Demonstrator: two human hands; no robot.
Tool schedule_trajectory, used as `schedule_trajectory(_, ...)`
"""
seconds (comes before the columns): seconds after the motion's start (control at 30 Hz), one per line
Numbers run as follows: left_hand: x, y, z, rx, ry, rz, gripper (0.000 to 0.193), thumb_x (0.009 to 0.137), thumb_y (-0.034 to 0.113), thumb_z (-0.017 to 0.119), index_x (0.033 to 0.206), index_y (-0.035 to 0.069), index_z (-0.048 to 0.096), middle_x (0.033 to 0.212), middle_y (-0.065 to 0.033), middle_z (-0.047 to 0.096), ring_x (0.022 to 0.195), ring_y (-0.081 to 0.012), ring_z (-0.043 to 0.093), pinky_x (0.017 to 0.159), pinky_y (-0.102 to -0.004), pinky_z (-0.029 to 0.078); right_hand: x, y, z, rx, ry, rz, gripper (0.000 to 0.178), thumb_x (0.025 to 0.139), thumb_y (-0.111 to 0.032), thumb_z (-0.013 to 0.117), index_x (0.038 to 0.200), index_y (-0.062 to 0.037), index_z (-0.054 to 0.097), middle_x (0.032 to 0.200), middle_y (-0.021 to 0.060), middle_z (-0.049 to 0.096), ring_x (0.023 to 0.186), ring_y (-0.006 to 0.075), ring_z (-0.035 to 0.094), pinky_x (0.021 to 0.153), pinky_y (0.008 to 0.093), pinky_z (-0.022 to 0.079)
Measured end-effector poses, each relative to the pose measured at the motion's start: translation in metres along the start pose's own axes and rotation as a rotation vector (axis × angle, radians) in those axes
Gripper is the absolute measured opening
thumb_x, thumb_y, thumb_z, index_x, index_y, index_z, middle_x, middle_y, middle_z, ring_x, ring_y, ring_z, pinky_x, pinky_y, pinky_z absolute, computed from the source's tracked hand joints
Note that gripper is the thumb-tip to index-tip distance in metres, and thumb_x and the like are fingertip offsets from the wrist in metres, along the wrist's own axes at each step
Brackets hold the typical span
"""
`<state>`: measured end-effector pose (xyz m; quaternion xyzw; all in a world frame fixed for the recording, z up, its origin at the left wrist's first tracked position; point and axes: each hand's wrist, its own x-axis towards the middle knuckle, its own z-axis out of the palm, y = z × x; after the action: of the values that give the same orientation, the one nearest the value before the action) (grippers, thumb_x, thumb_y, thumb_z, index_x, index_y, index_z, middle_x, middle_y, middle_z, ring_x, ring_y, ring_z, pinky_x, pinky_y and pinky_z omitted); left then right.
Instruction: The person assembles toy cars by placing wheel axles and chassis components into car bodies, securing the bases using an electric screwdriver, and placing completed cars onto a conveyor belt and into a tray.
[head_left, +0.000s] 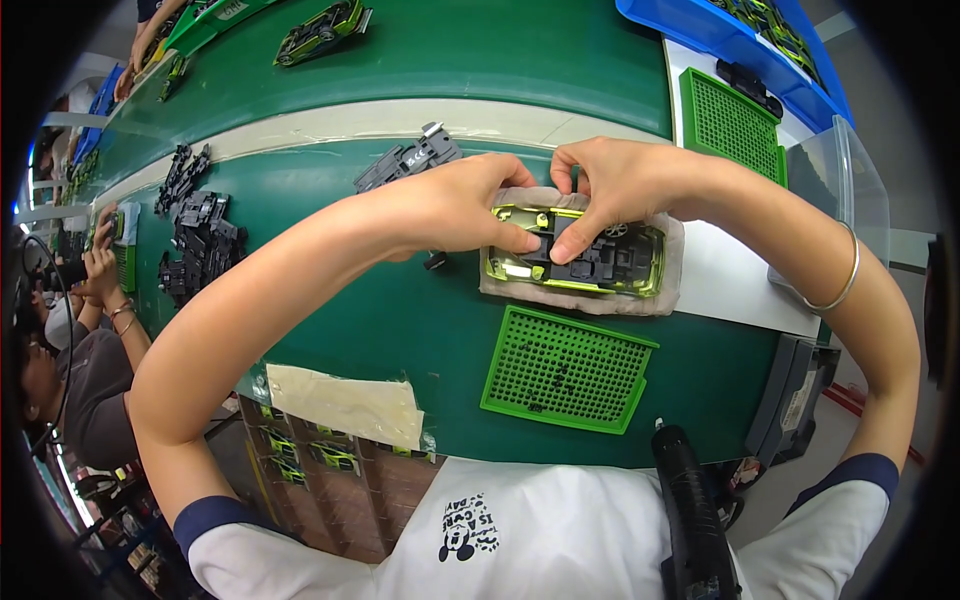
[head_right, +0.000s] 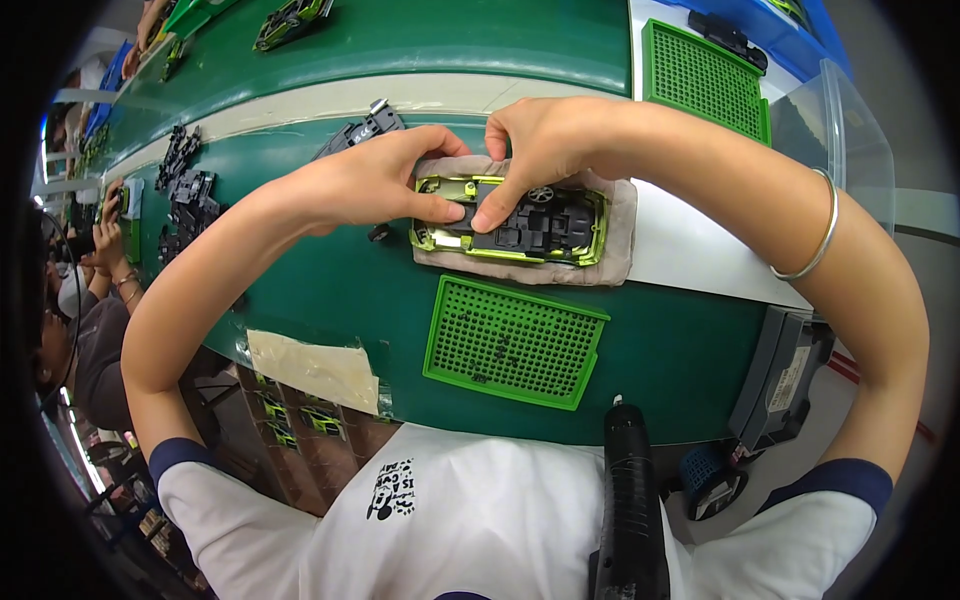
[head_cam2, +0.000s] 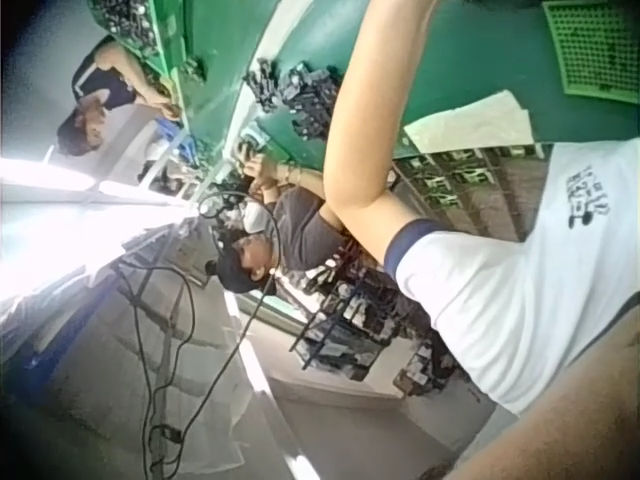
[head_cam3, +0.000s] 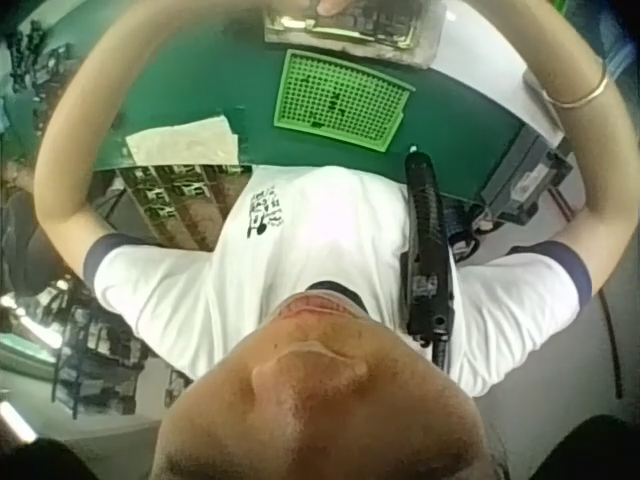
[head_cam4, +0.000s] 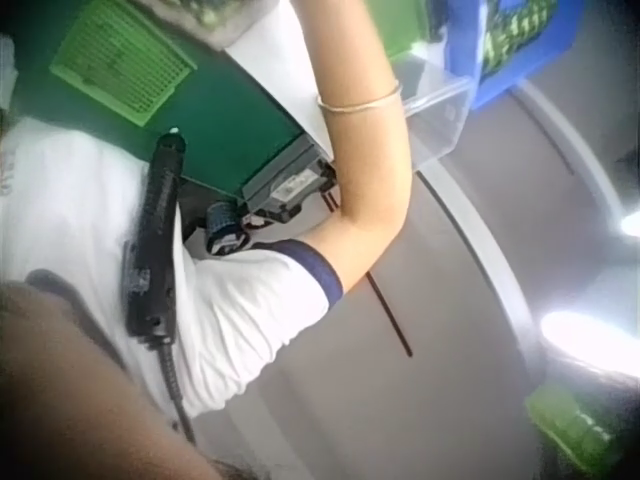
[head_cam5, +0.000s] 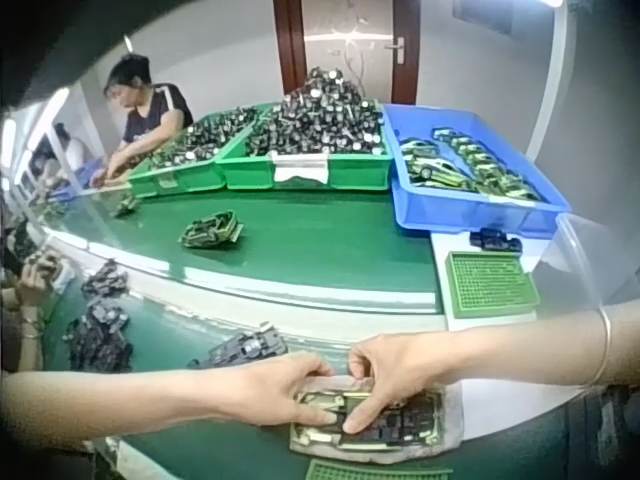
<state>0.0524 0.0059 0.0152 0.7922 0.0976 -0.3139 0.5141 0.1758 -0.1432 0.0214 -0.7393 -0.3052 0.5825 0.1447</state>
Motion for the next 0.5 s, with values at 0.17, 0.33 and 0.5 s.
schedule_trajectory(0.17,-0.001,0.003,0.001,0.038,0.002,-0.013,0.052,0.074,0.022,0.071,0.115,0.0,0.049,0.103,-0.0135,0.056,0.096,-0.0211,0.053,0.08,-0.032,0.041,-0.001,0.002,-0.001,-0.049,0.025,-0.006,0.062,0.05,-0.035,0.088,0.085,-0.0081,0.044,0.074,0.002,0.049,0.067,0.0118,0.051,0.053,0.026,0.04)
schedule_trajectory(0.33,-0.005,0.011,0.001,0.114,0.043,-0.054,0.043,0.076,0.015,0.07,0.113,0.003,0.05,0.096,-0.008,0.059,0.088,-0.0135,0.052,0.076,-0.0278,0.041,0.004,0.001,0.0,-0.031,0.035,0.011,0.062,0.047,-0.034,0.089,0.083,-0.009,0.045,0.07,0.0008,0.05,0.066,0.0116,0.052,0.053,0.0252,0.04)
schedule_trajectory(0.5,-0.005,0.009,0.004,0.119,0.064,0.009,0.041,0.077,0.015,0.07,0.112,0.005,0.052,0.089,-0.0062,0.059,0.081,-0.0129,0.05,0.07,-0.0278,0.041,0.007,0.004,0.0,0.019,0.015,-0.059,0.061,0.05,-0.03,0.089,0.085,-0.0092,0.043,0.075,0.0068,0.054,0.068,0.0183,0.057,0.053,0.0351,0.048)
